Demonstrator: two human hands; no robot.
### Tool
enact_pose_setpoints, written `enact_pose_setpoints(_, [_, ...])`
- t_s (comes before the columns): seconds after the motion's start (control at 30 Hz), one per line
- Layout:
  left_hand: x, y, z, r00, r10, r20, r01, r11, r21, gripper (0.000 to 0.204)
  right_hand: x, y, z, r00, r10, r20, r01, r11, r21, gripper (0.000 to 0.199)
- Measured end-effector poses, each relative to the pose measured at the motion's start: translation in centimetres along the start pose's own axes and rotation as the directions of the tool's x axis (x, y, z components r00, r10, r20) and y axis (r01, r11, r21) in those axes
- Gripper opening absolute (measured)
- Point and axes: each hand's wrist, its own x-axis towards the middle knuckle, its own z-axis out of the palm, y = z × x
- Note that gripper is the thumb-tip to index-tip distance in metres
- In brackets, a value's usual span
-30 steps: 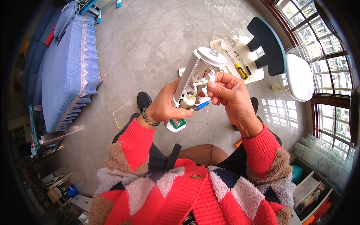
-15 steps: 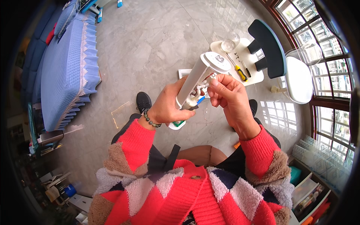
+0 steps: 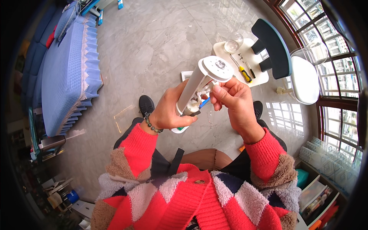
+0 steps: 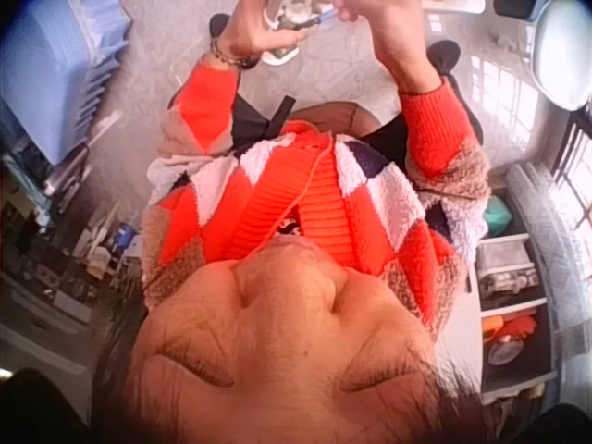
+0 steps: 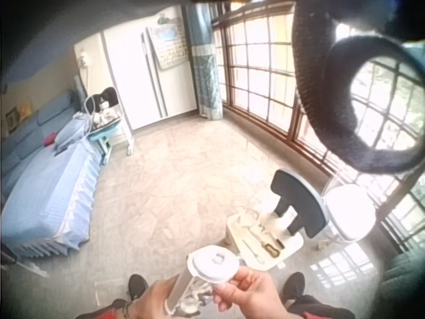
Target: The person assembles a white handheld appliance by inserting a transparent water tank, connecting a tube, and attaching the outer casing. They then press a button to activate a blue indicator light.
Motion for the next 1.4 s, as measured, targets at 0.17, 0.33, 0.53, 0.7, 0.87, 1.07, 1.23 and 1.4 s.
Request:
enact_pose_setpoints(0.17, [-0.1,-0.3,-0.1,0.999,0.052,-0.003,-0.051,0.993,0.104,0.086,-0.1,-0.2,0.1,0.999,-0.027,0.017,0.027,1.000,0.013,0.009])
enact_pose_setpoints(0.33, [-0.1,-0.6,0.0,0.993,0.117,-0.007,-0.115,0.984,0.133,0.090,-0.1,-0.1,0.1,0.999,-0.047,0.020,0.046,0.998,0.035,0.011])
enact_pose_setpoints(0.53, [-0.2,-0.2,-0.3,0.998,0.057,0.033,-0.059,0.995,0.076,0.084,0.0,-0.2,0.2,0.999,-0.038,0.034,0.038,0.999,0.015,0.017])
enact_pose_setpoints(0.7, [-0.2,-0.1,-0.3,0.997,-0.076,-0.022,0.053,0.843,-0.536,0.082,-0.5,-1.1,0.4,0.976,-0.217,-0.021,0.215,0.974,-0.069,0.029])
enact_pose_setpoints(0.87, [-0.3,-1.0,-1.6,0.996,0.082,0.041,-0.012,0.559,-0.829,0.104,-1.1,-2.9,-0.7,0.887,-0.446,-0.125,0.415,0.885,-0.214,0.026])
enact_pose_setpoints(1.07, [-0.1,-3.0,-1.9,0.899,0.425,0.108,0.041,0.164,-0.986,0.111,-1.2,-4.2,-1.6,0.836,-0.501,-0.222,0.491,0.865,-0.103,0.024])
enact_pose_setpoints(1.23, [0.6,-3.4,-2.1,0.834,0.532,0.147,0.125,0.076,-0.989,0.107,-1.3,-3.8,-1.3,0.880,-0.422,-0.217,0.399,0.905,-0.146,0.029])
enact_pose_setpoints(1.4, [1.1,-3.0,-2.4,0.756,0.622,0.204,0.194,0.084,-0.977,0.105,-1.2,-3.3,-1.3,0.908,-0.395,-0.139,0.381,0.917,-0.117,0.026])
